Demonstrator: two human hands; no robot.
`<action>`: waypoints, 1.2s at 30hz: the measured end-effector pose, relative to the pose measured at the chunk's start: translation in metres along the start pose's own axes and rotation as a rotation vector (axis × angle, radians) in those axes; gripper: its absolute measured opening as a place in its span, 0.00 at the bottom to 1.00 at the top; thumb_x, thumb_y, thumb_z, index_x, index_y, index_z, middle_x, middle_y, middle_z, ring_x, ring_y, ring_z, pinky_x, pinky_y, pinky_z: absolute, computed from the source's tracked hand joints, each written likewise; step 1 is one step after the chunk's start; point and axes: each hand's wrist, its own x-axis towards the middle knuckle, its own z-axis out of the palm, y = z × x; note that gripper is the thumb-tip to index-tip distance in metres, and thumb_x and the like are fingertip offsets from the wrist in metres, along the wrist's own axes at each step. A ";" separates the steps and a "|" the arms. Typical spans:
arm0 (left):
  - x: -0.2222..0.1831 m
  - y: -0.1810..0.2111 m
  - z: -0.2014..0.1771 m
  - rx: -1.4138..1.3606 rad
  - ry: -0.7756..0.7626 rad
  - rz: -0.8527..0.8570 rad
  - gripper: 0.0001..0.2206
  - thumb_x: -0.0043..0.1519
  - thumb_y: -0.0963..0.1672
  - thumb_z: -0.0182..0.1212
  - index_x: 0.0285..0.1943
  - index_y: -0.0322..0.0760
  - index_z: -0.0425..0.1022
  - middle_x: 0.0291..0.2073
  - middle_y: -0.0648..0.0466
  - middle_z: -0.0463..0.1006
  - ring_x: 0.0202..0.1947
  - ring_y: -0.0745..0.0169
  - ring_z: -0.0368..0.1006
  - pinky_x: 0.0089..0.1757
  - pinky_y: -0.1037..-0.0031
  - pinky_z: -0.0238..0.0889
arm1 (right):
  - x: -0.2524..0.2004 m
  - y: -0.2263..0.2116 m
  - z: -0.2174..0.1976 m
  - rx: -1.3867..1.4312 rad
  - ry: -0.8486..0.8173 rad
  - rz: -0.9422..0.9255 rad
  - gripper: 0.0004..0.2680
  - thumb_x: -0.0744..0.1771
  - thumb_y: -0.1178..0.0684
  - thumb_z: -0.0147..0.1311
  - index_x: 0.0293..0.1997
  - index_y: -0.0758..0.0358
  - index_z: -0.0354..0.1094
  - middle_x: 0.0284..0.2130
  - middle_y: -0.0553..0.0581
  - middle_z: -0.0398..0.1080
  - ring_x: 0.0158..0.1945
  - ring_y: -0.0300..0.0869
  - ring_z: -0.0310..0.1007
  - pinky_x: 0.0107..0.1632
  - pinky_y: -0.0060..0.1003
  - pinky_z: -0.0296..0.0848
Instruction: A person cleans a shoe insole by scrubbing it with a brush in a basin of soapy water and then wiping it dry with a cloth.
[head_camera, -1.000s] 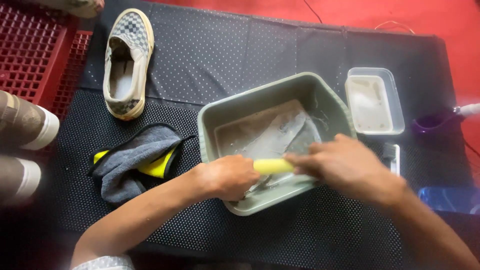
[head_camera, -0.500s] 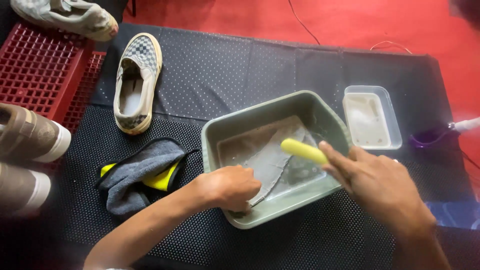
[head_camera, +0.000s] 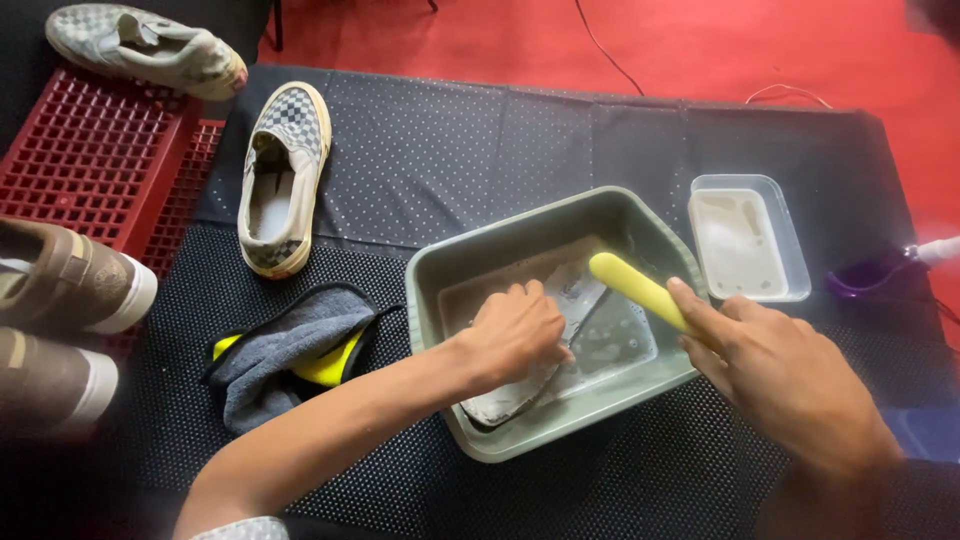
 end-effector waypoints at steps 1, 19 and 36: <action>0.003 0.001 0.001 0.005 0.002 -0.001 0.27 0.63 0.58 0.62 0.45 0.26 0.74 0.42 0.44 0.72 0.36 0.51 0.71 0.30 0.59 0.72 | 0.000 -0.001 -0.005 0.003 0.005 0.000 0.26 0.66 0.35 0.48 0.75 0.24 0.45 0.35 0.50 0.70 0.33 0.57 0.78 0.37 0.56 0.75; 0.023 -0.007 0.009 0.006 0.256 -0.052 0.06 0.61 0.42 0.58 0.43 0.34 0.70 0.35 0.46 0.77 0.31 0.41 0.74 0.26 0.55 0.63 | -0.019 0.026 0.006 -0.041 0.103 -0.015 0.25 0.66 0.34 0.43 0.75 0.30 0.48 0.29 0.49 0.69 0.27 0.48 0.77 0.29 0.50 0.77; -0.003 -0.016 -0.033 -0.370 0.013 -0.197 0.10 0.60 0.41 0.47 0.25 0.32 0.62 0.30 0.45 0.77 0.27 0.48 0.71 0.30 0.59 0.63 | -0.021 0.015 0.001 0.035 -0.020 -0.009 0.24 0.68 0.33 0.41 0.76 0.29 0.44 0.35 0.50 0.68 0.32 0.51 0.78 0.33 0.52 0.76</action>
